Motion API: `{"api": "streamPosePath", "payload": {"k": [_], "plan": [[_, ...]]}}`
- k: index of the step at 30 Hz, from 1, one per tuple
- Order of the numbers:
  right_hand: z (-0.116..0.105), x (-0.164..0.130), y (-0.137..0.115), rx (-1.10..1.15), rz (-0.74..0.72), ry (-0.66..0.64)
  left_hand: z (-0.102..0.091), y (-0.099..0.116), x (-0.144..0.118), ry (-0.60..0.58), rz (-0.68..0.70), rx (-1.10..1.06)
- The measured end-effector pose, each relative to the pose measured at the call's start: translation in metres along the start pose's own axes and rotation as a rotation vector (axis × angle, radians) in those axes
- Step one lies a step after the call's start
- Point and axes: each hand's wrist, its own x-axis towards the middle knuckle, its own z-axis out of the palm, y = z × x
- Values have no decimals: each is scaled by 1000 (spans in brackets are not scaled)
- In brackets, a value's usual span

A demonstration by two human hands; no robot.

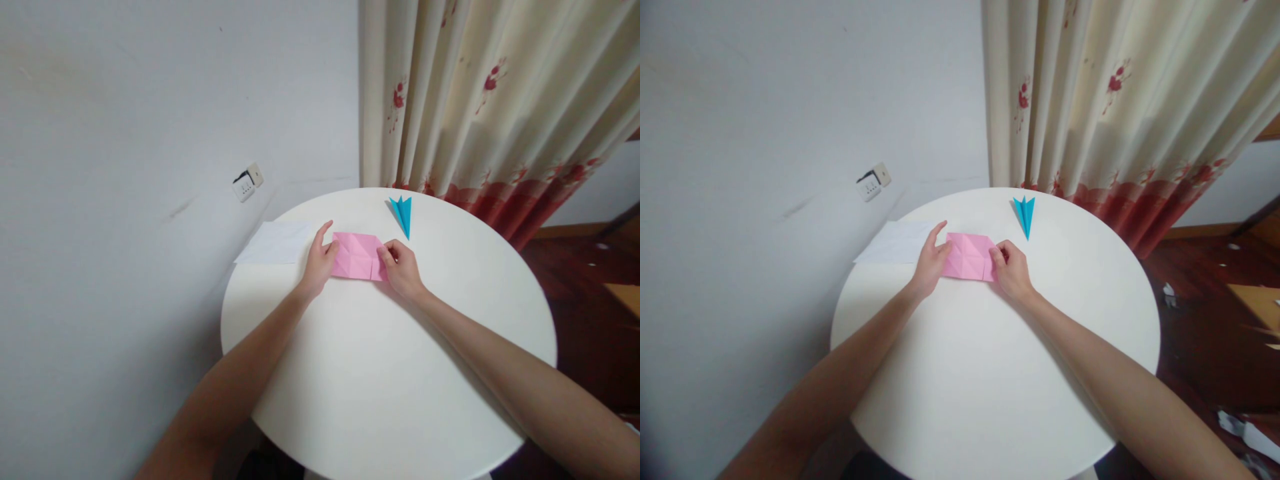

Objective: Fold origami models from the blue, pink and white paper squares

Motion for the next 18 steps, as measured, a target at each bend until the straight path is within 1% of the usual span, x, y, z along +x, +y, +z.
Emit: {"api": "streamPosePath", "payload": {"k": [3,5,7,10,13,18], "plan": [[0,1,1,13,17,40,-1,3,1,-22,77,101],[1,2,2,23,25,63,-1,5,1,-55,157,170],[1,3,3,43,28,76,-2,5,1,-97,191,212],[0,4,3,74,24,97,-1,5,0,-145,141,224],[0,4,3,75,17,111,0,6,-2,-147,103,216],[0,2,2,92,37,98,3,7,-4,-129,33,75]]}}
